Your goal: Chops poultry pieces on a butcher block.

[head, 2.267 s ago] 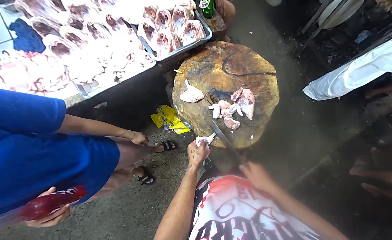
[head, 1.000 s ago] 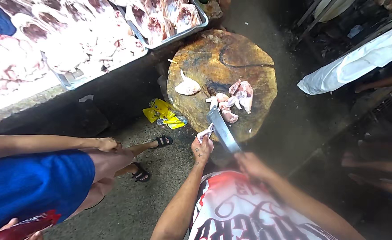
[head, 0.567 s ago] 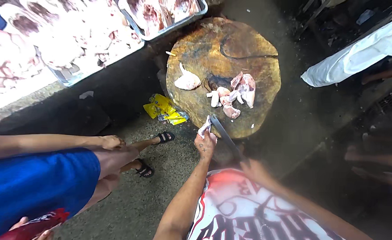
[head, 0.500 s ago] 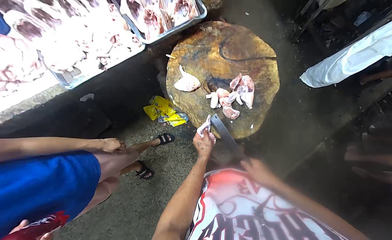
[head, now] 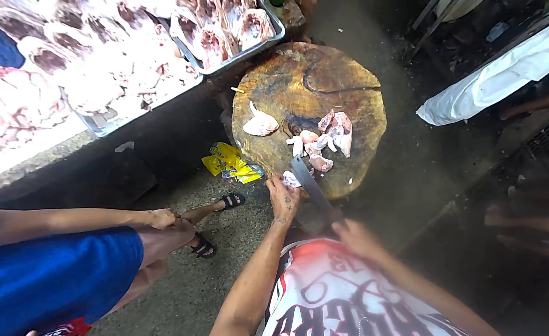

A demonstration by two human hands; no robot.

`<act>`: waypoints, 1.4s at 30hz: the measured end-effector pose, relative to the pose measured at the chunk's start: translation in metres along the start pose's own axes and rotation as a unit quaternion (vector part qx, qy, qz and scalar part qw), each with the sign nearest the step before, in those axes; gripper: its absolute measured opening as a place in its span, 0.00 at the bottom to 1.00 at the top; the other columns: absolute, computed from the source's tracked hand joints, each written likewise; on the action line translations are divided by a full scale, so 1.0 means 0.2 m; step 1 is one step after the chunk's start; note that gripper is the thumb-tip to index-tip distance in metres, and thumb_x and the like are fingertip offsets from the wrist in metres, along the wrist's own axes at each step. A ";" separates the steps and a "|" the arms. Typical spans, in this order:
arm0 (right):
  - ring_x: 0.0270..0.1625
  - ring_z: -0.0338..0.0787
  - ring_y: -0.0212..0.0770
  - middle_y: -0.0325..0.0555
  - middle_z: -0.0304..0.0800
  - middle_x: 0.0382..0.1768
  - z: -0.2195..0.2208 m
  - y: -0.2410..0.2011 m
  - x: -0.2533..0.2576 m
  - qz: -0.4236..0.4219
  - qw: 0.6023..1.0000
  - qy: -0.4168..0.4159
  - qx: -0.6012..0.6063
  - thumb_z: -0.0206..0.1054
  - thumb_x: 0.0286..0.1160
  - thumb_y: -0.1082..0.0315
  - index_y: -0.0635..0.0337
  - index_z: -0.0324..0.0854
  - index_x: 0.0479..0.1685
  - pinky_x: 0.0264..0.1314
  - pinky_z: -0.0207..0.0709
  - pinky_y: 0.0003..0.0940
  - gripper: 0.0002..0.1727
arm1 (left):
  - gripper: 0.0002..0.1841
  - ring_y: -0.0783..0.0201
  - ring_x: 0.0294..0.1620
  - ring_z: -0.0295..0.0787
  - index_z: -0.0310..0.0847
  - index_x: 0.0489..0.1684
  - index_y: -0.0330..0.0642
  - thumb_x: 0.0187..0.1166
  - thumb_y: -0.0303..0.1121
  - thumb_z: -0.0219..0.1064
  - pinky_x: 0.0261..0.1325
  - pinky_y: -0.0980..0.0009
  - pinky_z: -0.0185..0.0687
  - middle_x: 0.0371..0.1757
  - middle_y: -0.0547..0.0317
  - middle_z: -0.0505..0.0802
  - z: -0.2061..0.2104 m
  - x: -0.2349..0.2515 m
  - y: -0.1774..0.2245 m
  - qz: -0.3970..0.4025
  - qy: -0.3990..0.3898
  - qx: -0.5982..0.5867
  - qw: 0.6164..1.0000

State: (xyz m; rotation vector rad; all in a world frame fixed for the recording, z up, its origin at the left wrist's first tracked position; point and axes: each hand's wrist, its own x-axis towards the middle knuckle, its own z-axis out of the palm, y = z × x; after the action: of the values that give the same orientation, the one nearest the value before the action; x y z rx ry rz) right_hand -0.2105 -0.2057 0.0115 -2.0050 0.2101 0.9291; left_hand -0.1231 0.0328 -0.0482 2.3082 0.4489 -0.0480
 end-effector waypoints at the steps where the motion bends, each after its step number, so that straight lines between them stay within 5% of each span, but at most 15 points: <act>1: 0.24 0.81 0.38 0.41 0.79 0.23 0.01 0.01 0.01 0.002 1.000 0.000 -0.006 0.54 0.89 0.42 0.57 0.82 0.48 0.34 0.80 0.40 0.26 | 0.30 0.41 0.56 0.88 0.74 0.69 0.33 0.69 0.36 0.77 0.57 0.46 0.88 0.69 0.31 0.78 0.00 -0.02 -0.01 0.002 0.001 0.018 1.000; 8: 0.38 0.88 0.45 0.49 0.86 0.33 0.03 -0.02 0.05 -0.020 0.995 0.036 -0.096 0.53 0.88 0.41 0.61 0.83 0.52 0.49 0.81 0.48 0.30 | 0.28 0.44 0.56 0.88 0.78 0.64 0.32 0.68 0.38 0.79 0.62 0.45 0.84 0.57 0.36 0.88 -0.05 -0.09 -0.08 -0.031 0.036 -0.050 0.998; 11: 0.36 0.87 0.44 0.47 0.84 0.30 0.03 -0.10 0.03 -0.040 0.993 0.054 -0.095 0.53 0.88 0.40 0.60 0.83 0.51 0.46 0.81 0.47 0.30 | 0.28 0.46 0.52 0.89 0.79 0.62 0.31 0.69 0.40 0.79 0.59 0.45 0.84 0.53 0.37 0.90 -0.06 -0.11 -0.08 -0.046 0.020 -0.072 0.996; 14: 0.26 0.84 0.36 0.41 0.83 0.22 0.04 -0.25 -0.06 -0.170 0.974 0.142 -0.050 0.57 0.87 0.43 0.63 0.85 0.49 0.35 0.81 0.38 0.28 | 0.28 0.47 0.50 0.90 0.77 0.63 0.30 0.70 0.40 0.79 0.57 0.46 0.86 0.53 0.38 0.90 -0.04 -0.11 -0.07 -0.046 0.004 -0.080 0.996; 16: 0.21 0.83 0.28 0.38 0.84 0.19 0.06 -0.35 -0.12 -0.313 0.927 0.205 0.000 0.61 0.87 0.50 0.68 0.85 0.46 0.26 0.82 0.28 0.24 | 0.28 0.47 0.50 0.90 0.77 0.63 0.31 0.70 0.40 0.79 0.57 0.47 0.86 0.53 0.38 0.89 -0.04 -0.12 -0.07 -0.045 0.003 -0.082 0.996; 19: 0.21 0.84 0.25 0.39 0.85 0.19 0.09 -0.34 -0.06 -0.409 0.884 0.228 -0.005 0.61 0.86 0.52 0.69 0.83 0.42 0.25 0.83 0.24 0.23 | 0.27 0.49 0.47 0.88 0.78 0.61 0.32 0.69 0.40 0.79 0.54 0.49 0.85 0.52 0.39 0.88 -0.02 -0.11 -0.08 -0.039 0.012 -0.085 0.996; 21: 0.27 0.89 0.40 0.48 0.88 0.23 0.11 -0.20 0.01 -0.271 0.937 0.179 -0.125 0.59 0.86 0.47 0.68 0.85 0.47 0.33 0.86 0.39 0.27 | 0.28 0.48 0.51 0.88 0.78 0.63 0.32 0.68 0.39 0.80 0.57 0.48 0.85 0.55 0.38 0.88 -0.03 -0.11 -0.10 -0.045 0.001 -0.083 0.996; 22: 0.39 0.93 0.50 0.54 0.91 0.32 0.10 -0.15 0.05 -0.148 0.967 0.104 -0.179 0.55 0.87 0.43 0.66 0.84 0.55 0.47 0.87 0.51 0.30 | 0.29 0.47 0.53 0.89 0.78 0.64 0.32 0.68 0.40 0.81 0.60 0.47 0.85 0.57 0.38 0.89 -0.03 -0.12 -0.11 -0.050 -0.004 -0.079 0.996; 24: 0.50 0.93 0.55 0.56 0.91 0.42 0.07 -0.09 0.14 -0.027 0.978 0.026 -0.204 0.52 0.87 0.39 0.62 0.82 0.61 0.58 0.84 0.57 0.33 | 0.28 0.46 0.54 0.89 0.80 0.63 0.32 0.68 0.39 0.80 0.61 0.46 0.84 0.56 0.37 0.89 -0.04 -0.11 -0.10 -0.060 -0.001 -0.074 0.995; 30: 0.35 0.88 0.46 0.49 0.86 0.32 0.01 -0.14 0.18 -0.034 0.995 0.032 -0.083 0.55 0.87 0.39 0.61 0.83 0.52 0.45 0.83 0.49 0.31 | 0.25 0.47 0.53 0.89 0.80 0.63 0.33 0.72 0.38 0.76 0.59 0.46 0.84 0.55 0.38 0.89 -0.04 -0.13 -0.08 -0.078 0.048 -0.089 0.992; 34: 0.17 0.79 0.38 0.40 0.79 0.20 -0.01 -0.12 0.15 -0.058 0.993 0.078 0.067 0.57 0.87 0.41 0.59 0.83 0.53 0.24 0.81 0.39 0.27 | 0.27 0.49 0.54 0.89 0.74 0.70 0.35 0.77 0.40 0.73 0.60 0.48 0.86 0.57 0.39 0.88 -0.02 -0.12 0.02 -0.079 0.054 -0.141 0.985; 38: 0.13 0.76 0.34 0.37 0.75 0.17 -0.09 -0.11 0.06 -0.083 0.978 0.117 0.154 0.57 0.89 0.48 0.60 0.81 0.52 0.18 0.78 0.33 0.22 | 0.42 0.36 0.65 0.85 0.64 0.82 0.33 0.70 0.43 0.80 0.66 0.40 0.83 0.73 0.29 0.80 0.01 0.03 0.17 -0.081 -0.025 -0.048 0.995; 42: 0.12 0.76 0.34 0.37 0.76 0.16 -0.16 -0.07 0.01 -0.052 0.973 0.141 0.176 0.56 0.91 0.51 0.60 0.81 0.49 0.16 0.78 0.32 0.20 | 0.36 0.33 0.65 0.85 0.75 0.74 0.35 0.64 0.38 0.82 0.64 0.39 0.84 0.71 0.29 0.81 0.08 0.24 0.27 -0.076 -0.053 0.052 0.994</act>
State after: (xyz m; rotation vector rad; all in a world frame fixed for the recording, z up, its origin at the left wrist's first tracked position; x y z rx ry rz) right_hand -0.1844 -0.2221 0.0299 -1.7883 0.3936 0.4964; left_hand -0.0576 0.0017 -0.0298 2.3551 0.5783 -0.2715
